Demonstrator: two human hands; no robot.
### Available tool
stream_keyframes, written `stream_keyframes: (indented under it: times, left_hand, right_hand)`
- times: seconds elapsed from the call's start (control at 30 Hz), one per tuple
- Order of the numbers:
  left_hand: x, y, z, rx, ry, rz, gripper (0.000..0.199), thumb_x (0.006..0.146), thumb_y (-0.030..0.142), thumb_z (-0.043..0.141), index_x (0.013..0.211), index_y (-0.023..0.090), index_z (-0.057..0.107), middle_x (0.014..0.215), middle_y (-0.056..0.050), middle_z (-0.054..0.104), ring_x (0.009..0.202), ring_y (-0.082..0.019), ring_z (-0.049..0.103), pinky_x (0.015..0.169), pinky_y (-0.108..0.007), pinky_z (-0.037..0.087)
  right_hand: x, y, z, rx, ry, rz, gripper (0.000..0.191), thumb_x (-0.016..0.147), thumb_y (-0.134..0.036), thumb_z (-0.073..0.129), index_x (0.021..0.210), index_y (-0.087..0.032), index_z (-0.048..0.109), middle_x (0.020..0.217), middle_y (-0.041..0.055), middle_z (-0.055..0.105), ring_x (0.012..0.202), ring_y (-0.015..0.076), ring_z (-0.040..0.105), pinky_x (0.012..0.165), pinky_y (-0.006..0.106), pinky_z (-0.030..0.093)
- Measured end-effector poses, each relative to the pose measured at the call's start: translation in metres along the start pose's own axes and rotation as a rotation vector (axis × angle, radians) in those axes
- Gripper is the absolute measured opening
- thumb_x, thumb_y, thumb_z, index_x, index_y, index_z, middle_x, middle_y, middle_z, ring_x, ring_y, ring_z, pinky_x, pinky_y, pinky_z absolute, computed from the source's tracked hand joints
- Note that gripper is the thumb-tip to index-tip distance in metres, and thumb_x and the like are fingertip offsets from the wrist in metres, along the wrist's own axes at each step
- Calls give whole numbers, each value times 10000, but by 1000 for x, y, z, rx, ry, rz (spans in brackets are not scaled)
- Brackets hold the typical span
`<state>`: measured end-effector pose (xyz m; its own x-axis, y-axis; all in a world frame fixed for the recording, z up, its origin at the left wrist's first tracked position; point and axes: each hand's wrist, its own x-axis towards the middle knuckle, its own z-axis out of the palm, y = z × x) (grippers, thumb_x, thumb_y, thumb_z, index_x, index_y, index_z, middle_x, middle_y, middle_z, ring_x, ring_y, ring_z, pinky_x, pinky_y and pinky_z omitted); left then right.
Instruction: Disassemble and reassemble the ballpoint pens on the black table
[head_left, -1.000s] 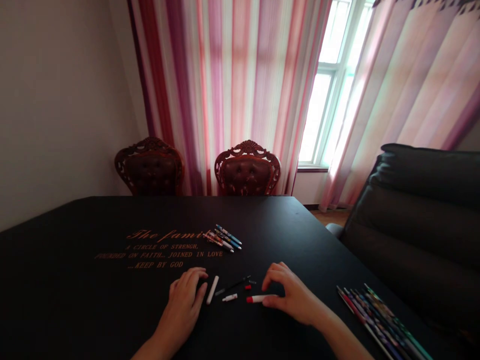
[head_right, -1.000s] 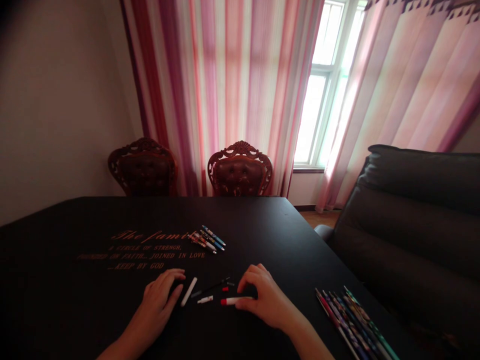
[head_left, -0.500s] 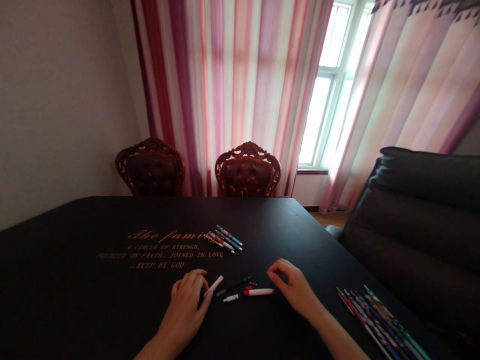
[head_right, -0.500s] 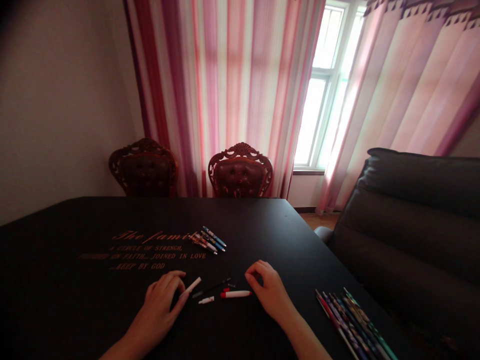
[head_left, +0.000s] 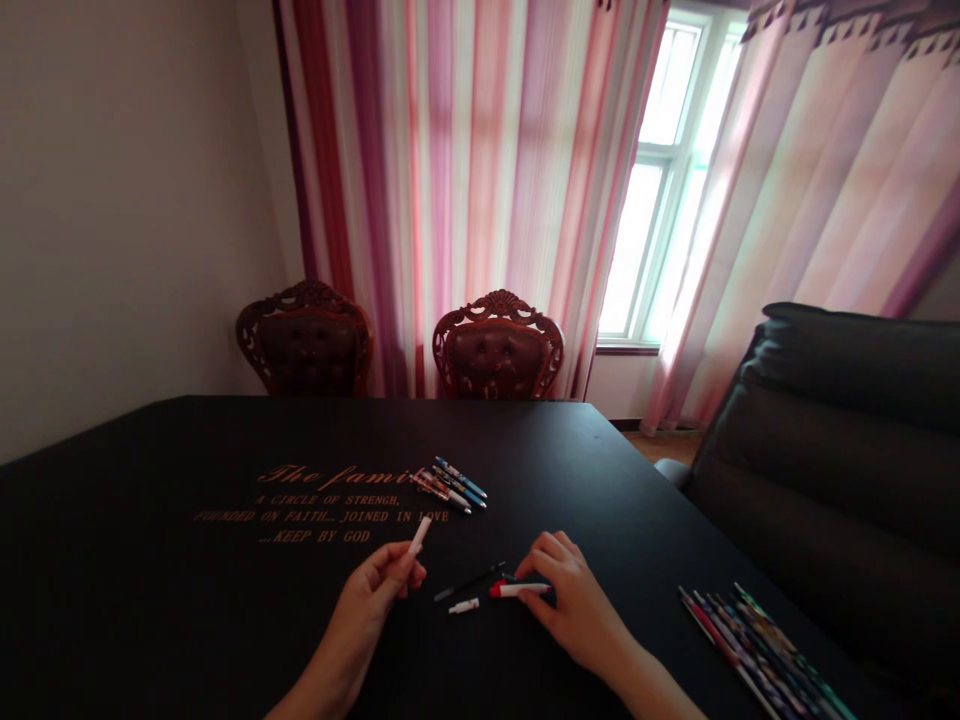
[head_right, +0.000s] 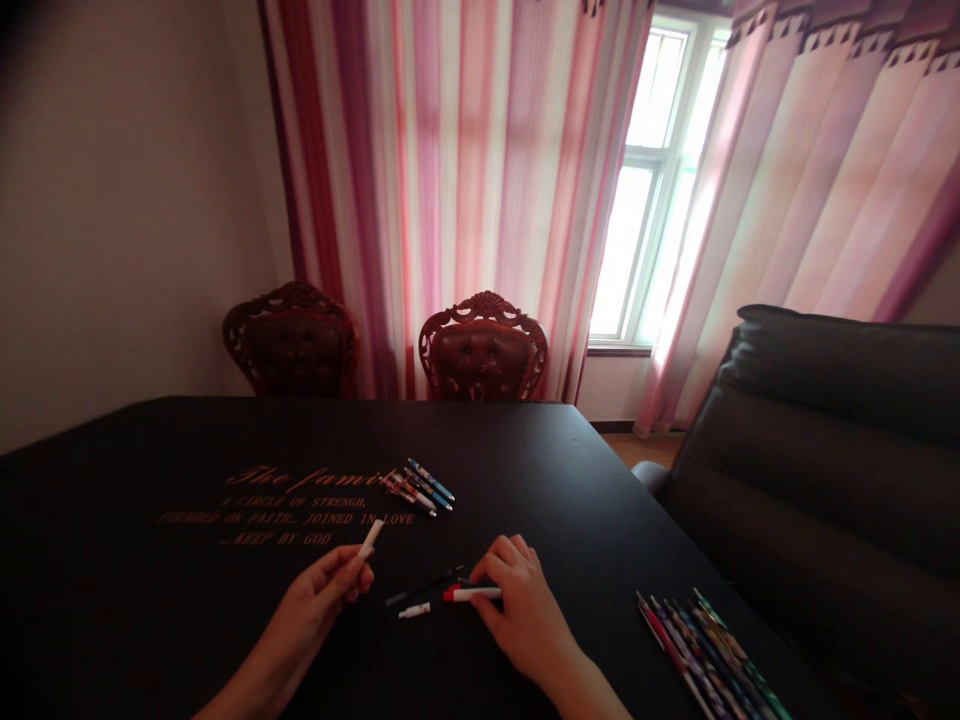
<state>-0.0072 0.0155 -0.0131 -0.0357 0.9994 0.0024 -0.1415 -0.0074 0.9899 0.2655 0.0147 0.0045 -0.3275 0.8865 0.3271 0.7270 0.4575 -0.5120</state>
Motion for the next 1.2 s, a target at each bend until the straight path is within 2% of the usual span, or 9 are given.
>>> stream_keyframes:
  times: [0.3,0.47,0.7,0.87,1.2]
  left_hand:
    - [3,-1,-3,-169,-1,-107,354,704,453,773,905,161,759,771,-25,696,721,-137,589,660,-228,427]
    - [2,-1,0,-81,-34,-92,386,673,481,783,880,156,770,740,-26,688,705,-151,569,651,-241,409]
    - [2,-1,1,-123,-70,-125,432,666,506,783,915,155,755,737,-36,723,682,-136,550,644,-229,381]
    - [1,-1,2,-113,-89,-121,442,675,523,769,909,150,743,763,-51,740,697,-150,573,659,-244,377]
    - [5,-5,2,-35,-131,-66,428,732,533,713,894,137,732,728,-42,722,659,-143,553,636,-253,353]
  right_hand:
    - [-1,1,-5,-19,-69,-26,67,800,-209,669,820,-272,681,943,11,589,941,228,506,861,384,382]
    - [3,-4,3,-12,-3,12,107,855,-183,606,844,-261,679,908,4,602,927,207,510,841,354,368]
    - [8,-11,16,-76,56,23,105,832,-188,653,748,-250,669,858,-16,612,903,196,508,834,346,330]
    - [9,-13,25,-128,133,104,159,827,-205,648,669,-226,634,809,2,611,874,209,510,801,344,337]
    - [10,-17,28,-144,153,147,145,789,-173,668,670,-219,598,761,-3,614,833,213,519,759,338,335]
